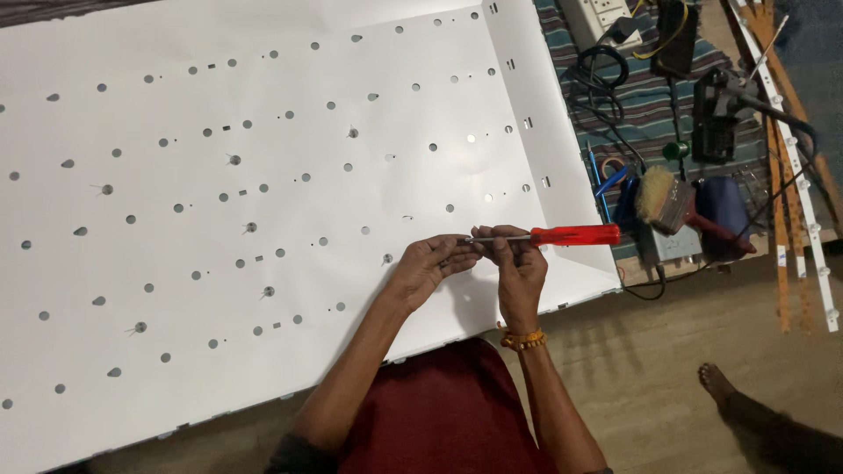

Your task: The person works on the back of a large white appliance, handling wires and metal strips. They use a brush to clean the surface, then attach a perforated white panel and secure it with a screwdriver.

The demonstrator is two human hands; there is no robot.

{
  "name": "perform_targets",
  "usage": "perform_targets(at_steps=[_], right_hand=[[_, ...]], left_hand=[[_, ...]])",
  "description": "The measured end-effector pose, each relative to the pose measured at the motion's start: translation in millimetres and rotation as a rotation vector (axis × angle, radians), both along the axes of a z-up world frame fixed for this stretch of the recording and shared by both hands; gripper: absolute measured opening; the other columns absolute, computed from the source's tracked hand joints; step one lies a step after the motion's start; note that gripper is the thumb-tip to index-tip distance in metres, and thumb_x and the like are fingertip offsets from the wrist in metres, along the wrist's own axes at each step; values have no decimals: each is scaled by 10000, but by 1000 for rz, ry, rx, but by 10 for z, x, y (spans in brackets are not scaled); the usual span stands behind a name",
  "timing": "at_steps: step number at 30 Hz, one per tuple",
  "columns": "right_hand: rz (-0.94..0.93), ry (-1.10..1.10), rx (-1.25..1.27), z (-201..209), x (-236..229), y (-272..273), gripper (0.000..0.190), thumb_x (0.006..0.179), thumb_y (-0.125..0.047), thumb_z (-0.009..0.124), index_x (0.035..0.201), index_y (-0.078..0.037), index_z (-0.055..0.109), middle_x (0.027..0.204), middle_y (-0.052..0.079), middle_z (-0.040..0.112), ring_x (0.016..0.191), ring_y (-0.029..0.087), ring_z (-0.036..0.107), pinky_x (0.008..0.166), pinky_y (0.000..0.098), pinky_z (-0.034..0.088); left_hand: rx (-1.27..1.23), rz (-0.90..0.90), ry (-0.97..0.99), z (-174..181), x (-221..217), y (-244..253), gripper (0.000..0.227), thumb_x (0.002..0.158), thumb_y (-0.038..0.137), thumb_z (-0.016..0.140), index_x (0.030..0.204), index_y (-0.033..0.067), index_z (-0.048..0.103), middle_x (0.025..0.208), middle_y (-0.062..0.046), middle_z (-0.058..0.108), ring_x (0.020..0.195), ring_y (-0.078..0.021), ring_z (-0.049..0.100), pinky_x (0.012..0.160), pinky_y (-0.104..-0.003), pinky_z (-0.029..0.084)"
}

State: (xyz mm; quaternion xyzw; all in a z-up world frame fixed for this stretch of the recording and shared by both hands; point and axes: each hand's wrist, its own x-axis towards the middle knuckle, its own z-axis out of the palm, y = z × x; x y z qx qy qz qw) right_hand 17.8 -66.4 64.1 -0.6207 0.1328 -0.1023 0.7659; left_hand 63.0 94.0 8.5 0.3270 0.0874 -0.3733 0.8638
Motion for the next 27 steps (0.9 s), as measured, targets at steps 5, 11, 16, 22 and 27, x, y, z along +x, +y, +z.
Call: perform_targets(at_steps=[5,11,16,22,27], right_hand=[[-55,24,59,-17,4,-11,252,1014,-151,654,1161,50,615,1107,205,726,1063,312,750,919,401,652],[-108,40,66,-119,240,-269,229,1014,-153,634,1148,32,616,1083,197,732,1036,299,764,890,387,670],[-74,-33,-272,-481,498,-663,189,1056,-123,612,1162,33,610,1067,179,738,983,276,753,875,379,675],[86,-197,-838,-921,880,-1013,307,1100,-120,572,1374,-55,448,1061,89,759,917,180,769,809,313,648],[130,-131,-928,-921,952,-1127,278,1083,-104,572,1350,-120,497,1005,81,761,875,201,785,769,319,668]], left_hand=[[30,-62,23,19,50,-2,424,1006,228,598,1244,-122,622,1151,-222,723,1089,-282,717,998,-382,597],[45,95,158,13,103,-205,528,1030,328,535,1266,-142,583,1171,-278,692,1093,-311,717,1004,-380,596],[213,190,126,-112,77,-387,415,1047,171,456,1315,-136,535,1197,-273,670,1112,-336,699,1007,-392,577],[231,275,139,-191,43,-434,378,1045,178,434,1263,-112,539,1148,-268,687,1030,-321,724,947,-409,612],[304,233,64,-220,58,-474,365,1070,222,515,1185,-108,617,1045,-237,711,889,-275,700,797,-390,595]])
